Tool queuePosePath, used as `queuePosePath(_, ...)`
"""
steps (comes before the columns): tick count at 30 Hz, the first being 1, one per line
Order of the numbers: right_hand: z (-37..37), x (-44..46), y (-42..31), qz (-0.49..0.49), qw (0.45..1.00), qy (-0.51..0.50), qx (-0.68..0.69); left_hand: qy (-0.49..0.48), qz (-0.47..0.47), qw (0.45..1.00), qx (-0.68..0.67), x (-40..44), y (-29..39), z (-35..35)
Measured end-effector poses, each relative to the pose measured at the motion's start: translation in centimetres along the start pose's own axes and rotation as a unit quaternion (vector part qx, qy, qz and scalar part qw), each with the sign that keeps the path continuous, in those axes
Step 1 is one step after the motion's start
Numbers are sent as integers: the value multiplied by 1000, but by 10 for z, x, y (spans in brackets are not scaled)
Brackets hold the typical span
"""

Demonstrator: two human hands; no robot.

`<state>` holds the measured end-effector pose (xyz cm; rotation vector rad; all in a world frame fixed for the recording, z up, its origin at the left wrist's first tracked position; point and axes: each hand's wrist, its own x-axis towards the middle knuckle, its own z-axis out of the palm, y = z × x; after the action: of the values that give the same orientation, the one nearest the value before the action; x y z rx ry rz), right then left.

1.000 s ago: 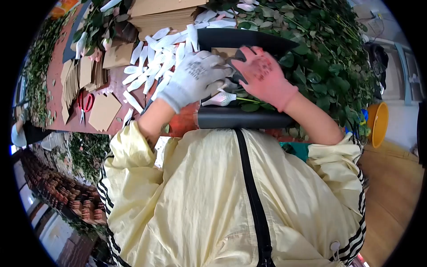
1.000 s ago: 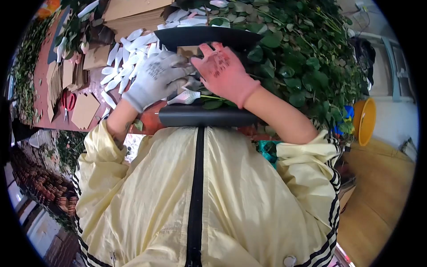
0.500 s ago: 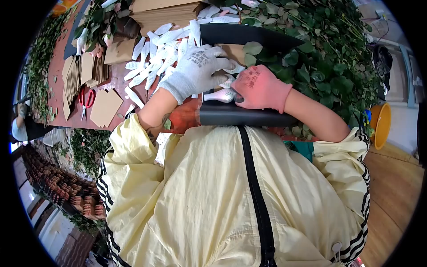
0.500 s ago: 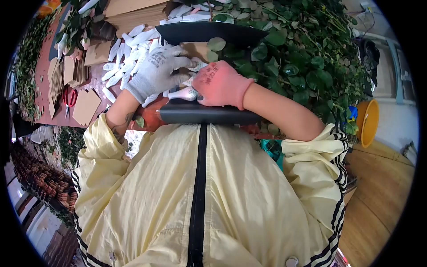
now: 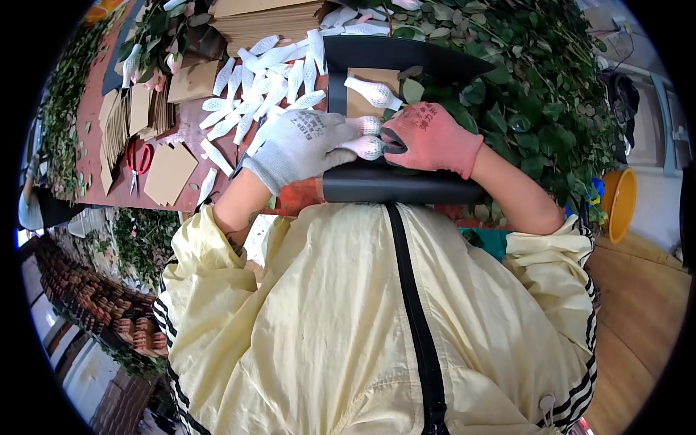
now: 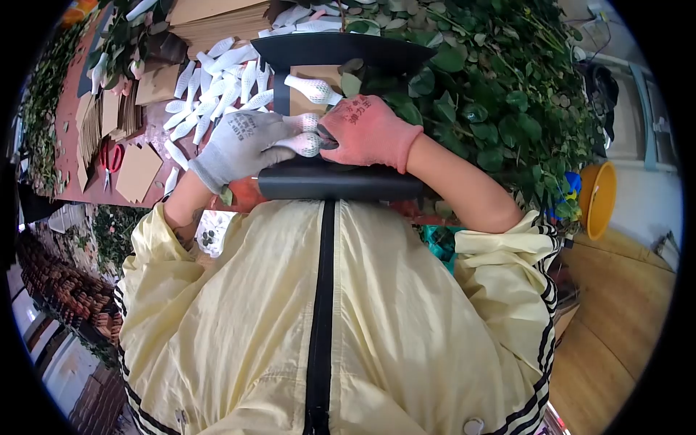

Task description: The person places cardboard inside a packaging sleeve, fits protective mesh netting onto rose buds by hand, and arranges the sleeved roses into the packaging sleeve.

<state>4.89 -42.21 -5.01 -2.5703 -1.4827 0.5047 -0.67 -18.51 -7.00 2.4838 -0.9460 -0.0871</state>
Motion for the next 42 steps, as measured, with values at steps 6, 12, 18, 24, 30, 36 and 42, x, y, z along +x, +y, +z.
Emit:
queuePosePath(6,-19,-24,-21,11,992,6,-126,-84,-149,977,-131,4,3,2)
queuePosePath(12,-8,-16,-8,-9,992,-67,-107,-166,-206,900,-346,5,-14,20)
queuePosePath(18,8,-16,-12,8,986,-18,-167,-86,-256,851,-451,2,-16,27)
queuePosePath(24,5,-6,-12,42,984,-99,-145,-24,-165,957,-239,2,-17,21)
queuePosePath(30,22,-12,-2,20,988,23,-149,-23,-142,972,-188,-26,-32,4)
queuePosePath(36,25,-18,0,-67,983,123,-119,16,-308,951,-20,-52,-35,-34)
queuePosePath(42,-3,-14,-11,-34,993,-13,-109,35,-68,990,-122,-1,6,-27)
